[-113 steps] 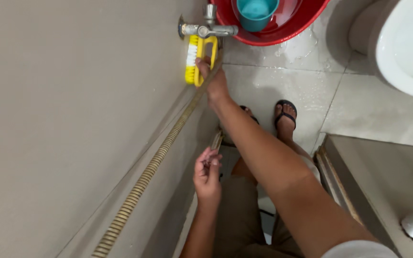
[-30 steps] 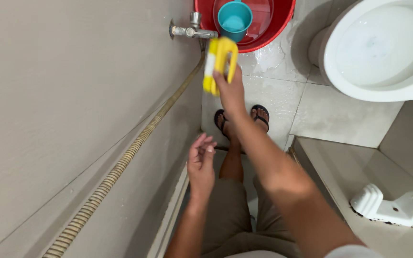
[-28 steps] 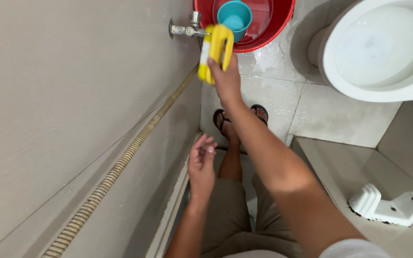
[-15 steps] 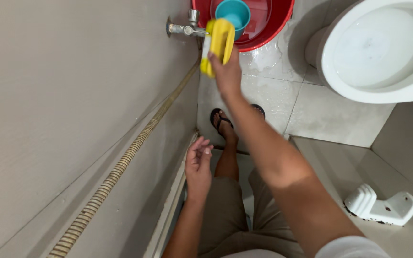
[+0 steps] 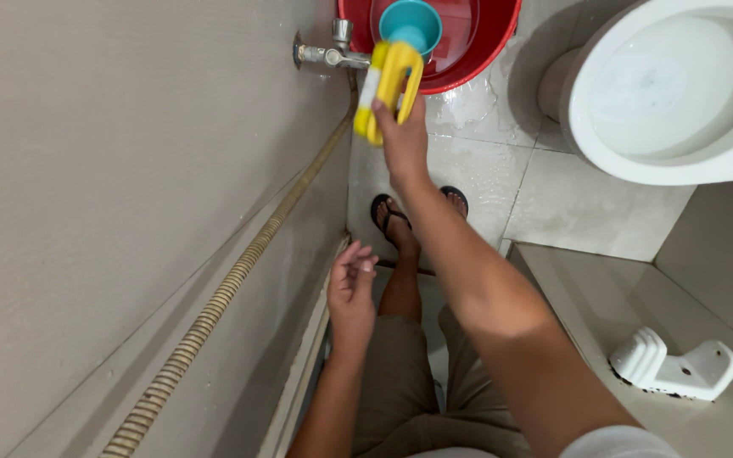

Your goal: The person scrubs the tiled bathroom floor with a yellow sponge, then uses a yellow brush to clean the wall and baseboard near the toilet. They rinse the brush under running water from a wall tap.

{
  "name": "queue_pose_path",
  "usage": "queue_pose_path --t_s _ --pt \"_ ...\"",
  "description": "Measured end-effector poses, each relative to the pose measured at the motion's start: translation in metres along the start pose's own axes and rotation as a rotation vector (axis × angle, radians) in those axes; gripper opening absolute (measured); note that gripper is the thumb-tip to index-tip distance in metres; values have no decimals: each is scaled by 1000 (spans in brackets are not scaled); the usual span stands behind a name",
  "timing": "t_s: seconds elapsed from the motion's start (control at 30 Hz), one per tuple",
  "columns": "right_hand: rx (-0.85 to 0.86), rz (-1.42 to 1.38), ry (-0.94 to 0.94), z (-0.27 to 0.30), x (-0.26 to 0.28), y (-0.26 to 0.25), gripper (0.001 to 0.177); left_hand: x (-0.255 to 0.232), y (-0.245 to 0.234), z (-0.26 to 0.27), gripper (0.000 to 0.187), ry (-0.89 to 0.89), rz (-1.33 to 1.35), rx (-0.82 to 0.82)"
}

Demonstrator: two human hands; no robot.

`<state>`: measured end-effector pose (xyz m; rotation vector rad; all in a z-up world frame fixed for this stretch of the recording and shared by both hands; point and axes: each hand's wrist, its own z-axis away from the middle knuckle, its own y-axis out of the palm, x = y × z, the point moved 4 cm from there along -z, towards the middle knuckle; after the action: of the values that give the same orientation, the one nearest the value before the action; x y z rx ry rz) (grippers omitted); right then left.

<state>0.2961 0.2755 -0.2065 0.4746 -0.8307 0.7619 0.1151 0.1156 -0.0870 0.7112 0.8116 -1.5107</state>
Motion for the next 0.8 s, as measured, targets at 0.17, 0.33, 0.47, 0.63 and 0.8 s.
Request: queue_pose_path --t_s 0.17,0.33,0.47,0.63,0.8 --pt "12 125 -66 -2 3 13 61 4 -7 1 38 -44 -28 -20" --pt "41 268 -122 37 -17 3 59 2 -4 -2 39 -48 -9 -6" --pt "35 308 -116 38 -17 -11 61 0 -2 -7 39 -64 -15 -21" --pt "-8 217 -222 16 -2 -1 55 -7 4 -32 39 -16 -17 33" --pt "63 185 -209 24 -2 5 65 -19 24 -73 38 89 -90 65"
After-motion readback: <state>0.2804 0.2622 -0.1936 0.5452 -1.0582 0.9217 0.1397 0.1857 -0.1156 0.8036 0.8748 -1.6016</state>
